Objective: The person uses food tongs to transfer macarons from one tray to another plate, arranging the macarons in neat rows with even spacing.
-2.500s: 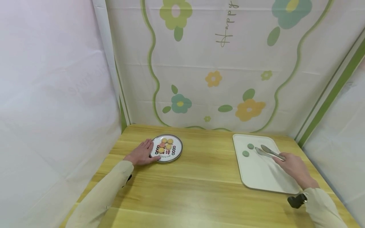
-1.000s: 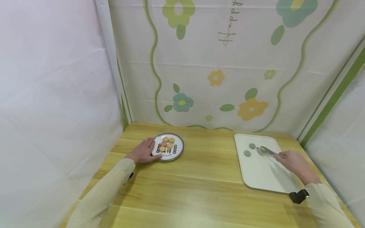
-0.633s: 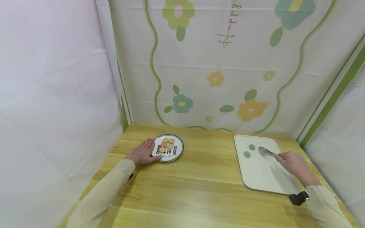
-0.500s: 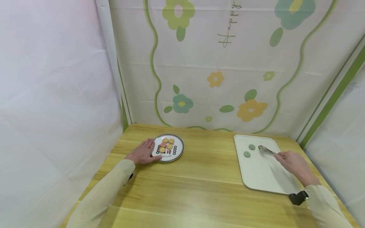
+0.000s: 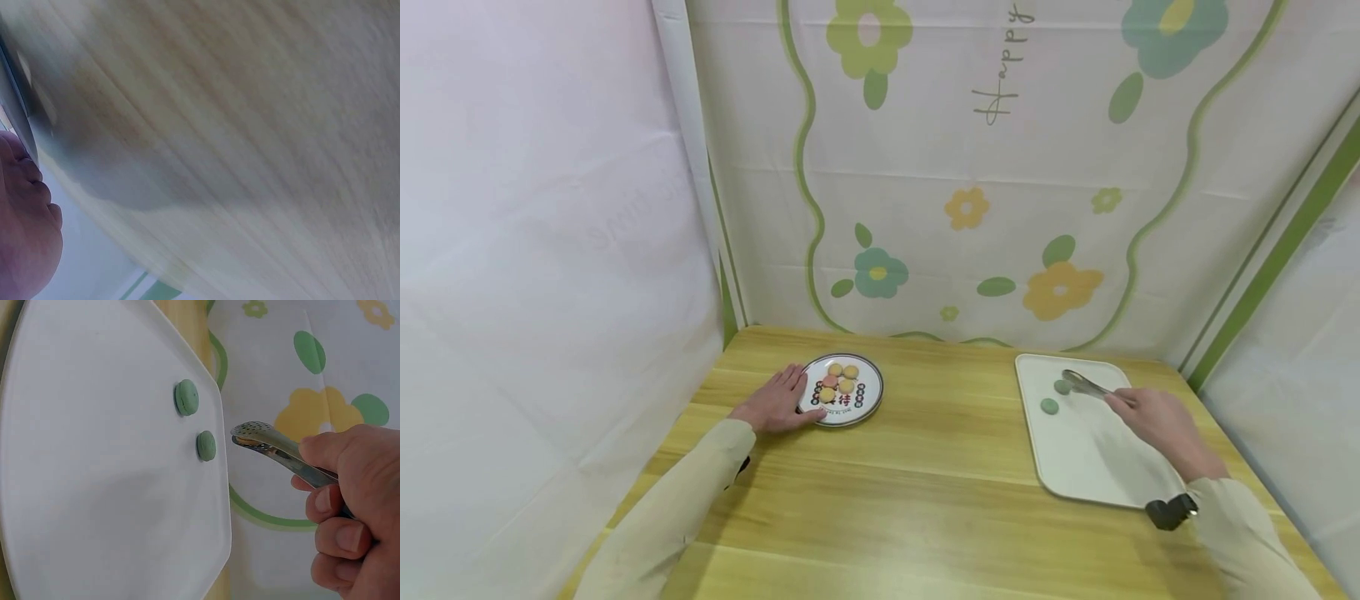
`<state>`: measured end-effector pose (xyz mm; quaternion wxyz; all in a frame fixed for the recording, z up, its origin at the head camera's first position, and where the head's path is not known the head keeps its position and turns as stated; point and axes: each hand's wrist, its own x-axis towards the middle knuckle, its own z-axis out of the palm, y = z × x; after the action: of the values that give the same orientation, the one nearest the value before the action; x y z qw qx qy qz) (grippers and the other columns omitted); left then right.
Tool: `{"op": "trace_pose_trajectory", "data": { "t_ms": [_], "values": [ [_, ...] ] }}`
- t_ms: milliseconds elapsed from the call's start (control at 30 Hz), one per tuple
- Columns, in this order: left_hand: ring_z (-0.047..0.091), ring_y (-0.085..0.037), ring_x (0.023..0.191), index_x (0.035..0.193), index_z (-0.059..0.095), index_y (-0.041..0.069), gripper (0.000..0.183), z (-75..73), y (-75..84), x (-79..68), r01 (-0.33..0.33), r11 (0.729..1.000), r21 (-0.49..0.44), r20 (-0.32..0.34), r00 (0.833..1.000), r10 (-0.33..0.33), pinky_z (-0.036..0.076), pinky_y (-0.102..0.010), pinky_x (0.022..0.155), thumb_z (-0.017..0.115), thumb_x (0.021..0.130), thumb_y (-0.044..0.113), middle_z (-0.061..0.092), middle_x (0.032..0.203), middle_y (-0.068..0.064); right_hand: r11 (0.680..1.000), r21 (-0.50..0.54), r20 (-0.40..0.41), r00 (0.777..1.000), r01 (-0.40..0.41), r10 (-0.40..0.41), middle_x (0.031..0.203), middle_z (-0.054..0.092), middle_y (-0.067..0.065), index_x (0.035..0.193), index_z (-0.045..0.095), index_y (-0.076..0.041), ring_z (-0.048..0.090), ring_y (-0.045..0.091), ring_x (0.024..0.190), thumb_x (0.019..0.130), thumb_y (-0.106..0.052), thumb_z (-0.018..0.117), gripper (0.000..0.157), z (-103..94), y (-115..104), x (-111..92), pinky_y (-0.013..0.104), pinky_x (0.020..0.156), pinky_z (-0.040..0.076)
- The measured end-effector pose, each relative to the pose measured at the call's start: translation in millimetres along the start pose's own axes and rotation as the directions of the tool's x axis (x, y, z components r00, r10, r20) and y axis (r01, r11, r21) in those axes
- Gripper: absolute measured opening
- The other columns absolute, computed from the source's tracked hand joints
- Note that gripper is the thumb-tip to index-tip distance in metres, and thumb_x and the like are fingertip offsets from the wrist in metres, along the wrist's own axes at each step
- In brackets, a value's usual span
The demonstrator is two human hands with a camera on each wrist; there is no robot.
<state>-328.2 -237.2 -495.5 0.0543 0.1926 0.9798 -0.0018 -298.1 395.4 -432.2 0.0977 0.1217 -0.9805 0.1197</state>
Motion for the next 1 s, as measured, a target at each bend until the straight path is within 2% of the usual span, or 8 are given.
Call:
{"op": "trace_pose_trajectory", "data": {
  "t_ms": [167, 367, 500, 733, 833, 1000],
  "values": [
    [0.008, -0.034, 0.142, 0.145, 0.018, -0.004, 0.104, 1.1, -1.3, -0.2, 0.000, 1.000, -0.002, -0.009, 1.000, 0.000, 0.012, -0.046, 0.114, 0.029, 0.082, 0.077, 0.010, 0.153, -0.021, 1.000, 0.020, -0.016, 1.000, 0.009, -0.008, 0.079, 0.069, 0.007, 0.102, 0.071, -0.009, 0.057, 0.019, 0.063, 0.094, -0.035, 0.051, 0.034, -0.4, -14.2, 7.0, 0.035, 0.051, 0.041],
    [0.009, -0.035, 0.141, 0.145, 0.018, -0.005, 0.105, 1.8, -2.2, 0.5, -0.005, 1.000, 0.010, -0.012, 1.000, 0.005, 0.013, -0.046, 0.114, 0.027, 0.081, 0.078, 0.011, 0.153, -0.022, 0.999, 0.028, -0.044, 0.998, 0.046, -0.045, 0.067, 0.064, -0.001, 0.090, 0.072, -0.016, 0.048, 0.015, 0.056, 0.093, -0.033, 0.053, 0.026, 5.6, -28.0, 16.6, 0.030, 0.048, 0.035],
    [0.009, -0.035, 0.141, 0.145, 0.017, -0.005, 0.106, 1.4, -2.4, 1.1, -0.008, 1.000, 0.014, -0.011, 1.000, 0.008, 0.013, -0.046, 0.114, 0.026, 0.081, 0.079, 0.012, 0.152, -0.023, 0.997, 0.030, -0.054, 0.996, 0.075, -0.073, 0.073, 0.067, 0.002, 0.093, 0.073, -0.015, 0.049, 0.015, 0.057, 0.093, -0.031, 0.054, 0.024, 7.7, -38.2, 21.8, 0.032, 0.049, 0.038],
    [0.008, -0.035, 0.141, 0.145, 0.017, -0.006, 0.104, 1.6, -0.9, 0.3, -0.010, 1.000, 0.005, -0.009, 1.000, 0.010, 0.013, -0.046, 0.114, 0.029, 0.082, 0.077, 0.011, 0.152, -0.023, 0.994, 0.039, -0.071, 0.993, 0.099, -0.096, 0.083, 0.071, 0.006, 0.097, 0.074, -0.015, 0.062, 0.022, 0.066, 0.092, -0.034, 0.055, 0.027, 13.7, -56.6, 28.6, 0.041, 0.056, 0.047],
    [0.010, -0.035, 0.141, 0.144, 0.019, -0.006, 0.104, 3.0, -0.7, -0.1, -0.015, 1.000, -0.003, -0.029, 0.999, 0.015, 0.013, -0.046, 0.114, 0.031, 0.083, 0.076, 0.013, 0.152, -0.023, 0.991, 0.056, -0.088, 0.990, 0.120, -0.114, 0.075, 0.069, 0.002, 0.092, 0.074, -0.016, 0.058, 0.020, 0.060, 0.092, -0.032, 0.056, 0.023, 16.3, -65.6, 32.4, 0.039, 0.054, 0.045],
    [0.013, -0.037, 0.140, 0.143, 0.021, -0.008, 0.103, 5.0, -1.4, 0.7, -0.025, 1.000, -0.011, -0.048, 0.999, 0.025, 0.014, -0.048, 0.114, 0.033, 0.083, 0.075, 0.015, 0.151, -0.024, 0.985, 0.076, -0.100, 0.984, 0.152, -0.144, 0.058, 0.056, -0.008, 0.082, 0.070, -0.020, 0.041, 0.012, 0.049, 0.092, -0.031, 0.056, 0.021, 16.6, -81.5, 39.1, 0.028, 0.046, 0.033]
  ]
}}
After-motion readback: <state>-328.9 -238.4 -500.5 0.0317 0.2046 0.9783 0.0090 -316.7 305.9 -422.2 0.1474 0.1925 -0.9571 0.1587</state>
